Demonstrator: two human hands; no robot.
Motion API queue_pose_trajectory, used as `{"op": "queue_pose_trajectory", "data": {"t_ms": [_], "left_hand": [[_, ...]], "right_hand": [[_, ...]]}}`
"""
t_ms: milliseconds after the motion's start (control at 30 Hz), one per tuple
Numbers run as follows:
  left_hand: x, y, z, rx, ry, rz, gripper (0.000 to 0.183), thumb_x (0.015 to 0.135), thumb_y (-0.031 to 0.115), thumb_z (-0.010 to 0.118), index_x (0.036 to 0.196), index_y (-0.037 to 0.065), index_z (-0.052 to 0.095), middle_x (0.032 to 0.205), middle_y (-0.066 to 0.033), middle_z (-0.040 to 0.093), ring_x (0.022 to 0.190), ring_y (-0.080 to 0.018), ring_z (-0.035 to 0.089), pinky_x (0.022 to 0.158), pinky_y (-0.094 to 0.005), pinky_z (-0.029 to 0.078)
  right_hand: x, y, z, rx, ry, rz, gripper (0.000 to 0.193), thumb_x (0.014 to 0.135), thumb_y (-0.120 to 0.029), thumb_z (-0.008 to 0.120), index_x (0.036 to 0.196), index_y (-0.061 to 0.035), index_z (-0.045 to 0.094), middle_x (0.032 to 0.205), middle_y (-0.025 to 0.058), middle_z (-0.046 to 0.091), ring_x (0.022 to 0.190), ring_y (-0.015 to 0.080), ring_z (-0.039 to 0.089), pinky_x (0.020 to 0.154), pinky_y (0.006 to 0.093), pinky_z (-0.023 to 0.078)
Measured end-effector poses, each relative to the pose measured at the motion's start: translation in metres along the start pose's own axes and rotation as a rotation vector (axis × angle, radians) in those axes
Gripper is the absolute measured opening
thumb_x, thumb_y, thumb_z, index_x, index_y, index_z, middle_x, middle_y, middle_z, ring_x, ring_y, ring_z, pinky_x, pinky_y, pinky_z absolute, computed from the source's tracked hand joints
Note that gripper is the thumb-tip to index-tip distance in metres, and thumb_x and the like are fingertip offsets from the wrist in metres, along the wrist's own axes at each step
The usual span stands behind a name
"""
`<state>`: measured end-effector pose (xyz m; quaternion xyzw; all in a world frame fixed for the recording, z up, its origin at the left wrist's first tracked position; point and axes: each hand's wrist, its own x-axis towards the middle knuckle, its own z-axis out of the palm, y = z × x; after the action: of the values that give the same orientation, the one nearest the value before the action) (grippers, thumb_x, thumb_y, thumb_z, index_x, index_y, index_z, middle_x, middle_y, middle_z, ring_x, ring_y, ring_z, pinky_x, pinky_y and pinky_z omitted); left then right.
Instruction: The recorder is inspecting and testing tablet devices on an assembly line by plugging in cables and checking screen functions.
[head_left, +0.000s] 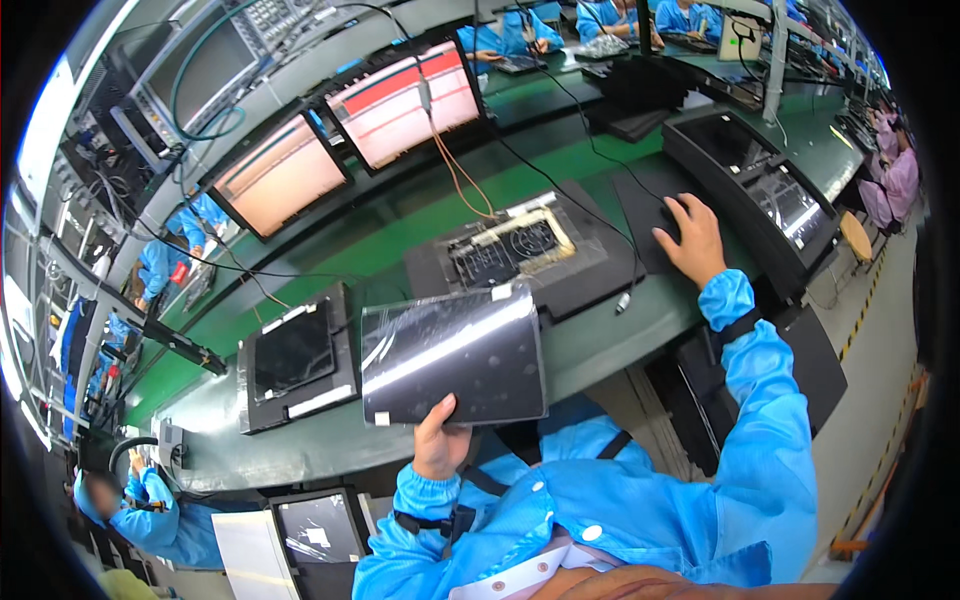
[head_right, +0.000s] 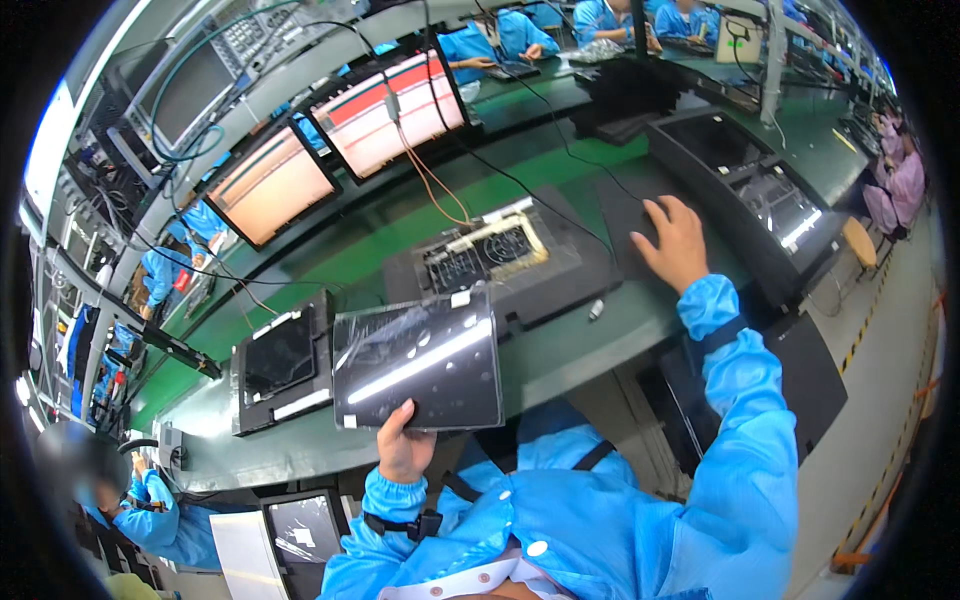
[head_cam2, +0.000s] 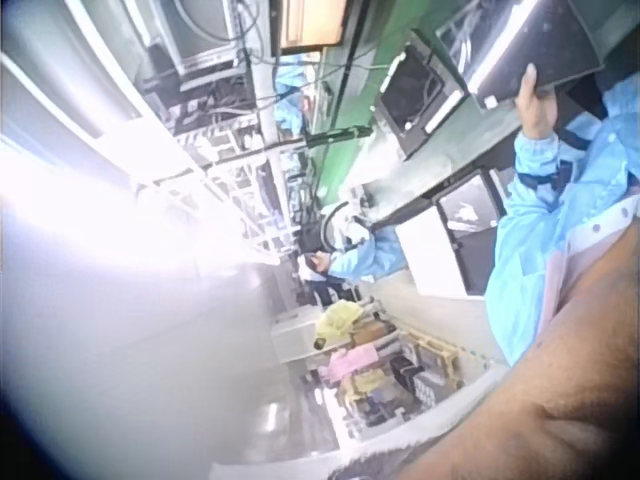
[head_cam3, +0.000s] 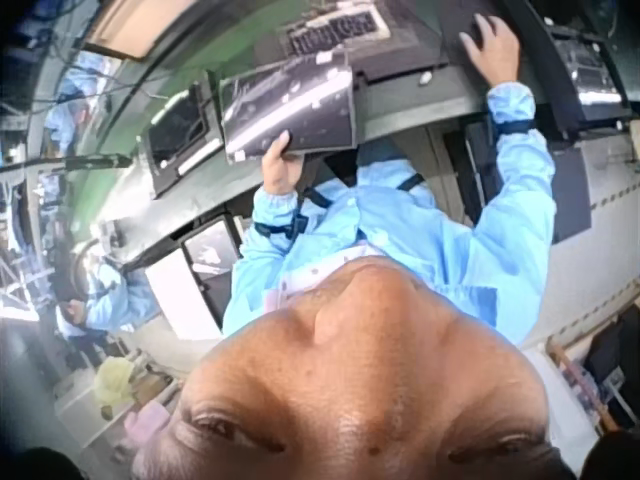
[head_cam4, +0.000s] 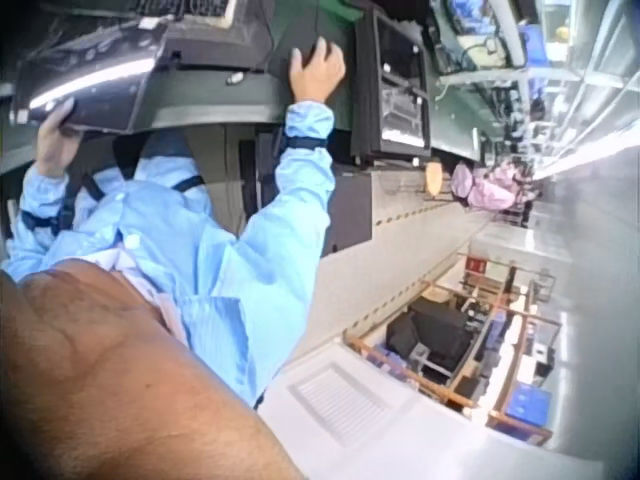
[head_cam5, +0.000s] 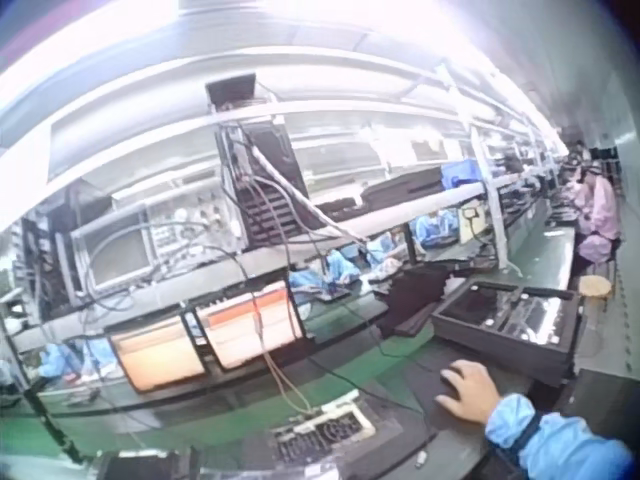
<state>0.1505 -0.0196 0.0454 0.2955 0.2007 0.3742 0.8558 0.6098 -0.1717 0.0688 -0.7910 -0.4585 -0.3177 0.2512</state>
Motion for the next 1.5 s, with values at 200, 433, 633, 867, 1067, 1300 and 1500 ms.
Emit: {"op": "queue_pose_trajectory", "data": {"t_ms": [200, 433, 633, 867, 1067, 1300, 1500], "left_hand": [[-0.001, 0.0, -0.034, -0.021, 0.083, 0.136, 0.03, 0.091, 0.003, 0.06, 0.121, 0.004, 0.064, 0.118, -0.0103, 0.069, 0.115, -0.026, 0.065, 0.105, -0.0414, 0.048], [0.002, 0.003, -0.045, -0.009, 0.084, 0.044, 0.039, 0.092, -0.002, 0.059, 0.13, 0.006, 0.058, 0.124, -0.0111, 0.064, 0.118, -0.0278, 0.062, 0.102, -0.0433, 0.05], [0.002, 0.002, -0.037, 0.049, 0.101, 0.091, 0.038, 0.091, 0.004, 0.06, 0.129, 0.003, 0.059, 0.123, -0.0133, 0.066, 0.117, -0.0293, 0.064, 0.104, -0.0446, 0.05], [-0.002, 0.002, -0.044, 0.042, 0.083, 0.082, 0.038, 0.092, 0.002, 0.059, 0.129, 0.003, 0.059, 0.124, -0.0134, 0.065, 0.118, -0.0295, 0.063, 0.105, -0.0458, 0.048], [-0.007, 0.011, -0.048, -0.099, 0.002, 0.056, 0.049, 0.091, 0.011, 0.059, 0.139, -0.001, 0.052, 0.138, -0.0174, 0.059, 0.127, -0.0351, 0.057, 0.11, -0.0521, 0.044], [-0.002, 0.029, -0.032, -0.338, -0.195, 0.107, 0.047, 0.091, 0.008, 0.058, 0.138, 0.001, 0.055, 0.137, -0.0174, 0.06, 0.13, -0.0362, 0.055, 0.114, -0.0542, 0.039], [-0.013, 0.032, -0.026, -0.246, -0.114, 0.119, 0.049, 0.09, 0.009, 0.059, 0.137, -0.002, 0.054, 0.134, -0.0196, 0.061, 0.126, -0.037, 0.057, 0.111, -0.0511, 0.042]], "right_hand": [[-0.013, 0.05, 0.042, 0.066, -0.105, 0.151, 0.051, 0.085, -0.024, 0.073, 0.134, -0.0109, 0.061, 0.142, 0.0181, 0.049, 0.131, 0.0376, 0.047, 0.11, 0.048, 0.038], [-0.006, 0.05, 0.045, 0.113, -0.189, 0.129, 0.042, 0.092, -0.016, 0.066, 0.133, -0.0107, 0.062, 0.141, 0.0175, 0.051, 0.128, 0.0379, 0.051, 0.108, 0.0443, 0.041], [-0.004, 0.051, 0.044, 0.134, -0.183, 0.141, 0.039, 0.093, -0.015, 0.064, 0.132, -0.0099, 0.063, 0.141, 0.0174, 0.052, 0.127, 0.0383, 0.052, 0.107, 0.044, 0.042], [-0.006, 0.006, 0.011, 0.259, -0.003, -0.118, 0.034, 0.088, -0.006, 0.066, 0.122, -0.0018, 0.065, 0.137, 0.0177, 0.056, 0.128, 0.0387, 0.053, 0.108, 0.0447, 0.042], [-0.056, -0.077, -0.028, 0.424, -0.32, -0.327, 0.037, 0.077, -0.004, 0.069, 0.114, -0.0027, 0.065, 0.126, 0.016, 0.059, 0.125, 0.0375, 0.055, 0.108, 0.0499, 0.043], [-0.037, -0.096, -0.052, 0.327, -0.386, -0.507, 0.023, 0.082, -0.004, 0.071, 0.104, -0.0036, 0.066, 0.107, 0.0127, 0.062, 0.11, 0.0336, 0.06, 0.108, 0.0523, 0.041], [-0.02, -0.176, -0.074, 0.985, -0.436, -0.097, 0.022, 0.09, -0.004, 0.068, 0.111, -0.0007, 0.065, 0.093, 0.0145, 0.068, 0.08, 0.0304, 0.067, 0.067, 0.0368, 0.051]]}}
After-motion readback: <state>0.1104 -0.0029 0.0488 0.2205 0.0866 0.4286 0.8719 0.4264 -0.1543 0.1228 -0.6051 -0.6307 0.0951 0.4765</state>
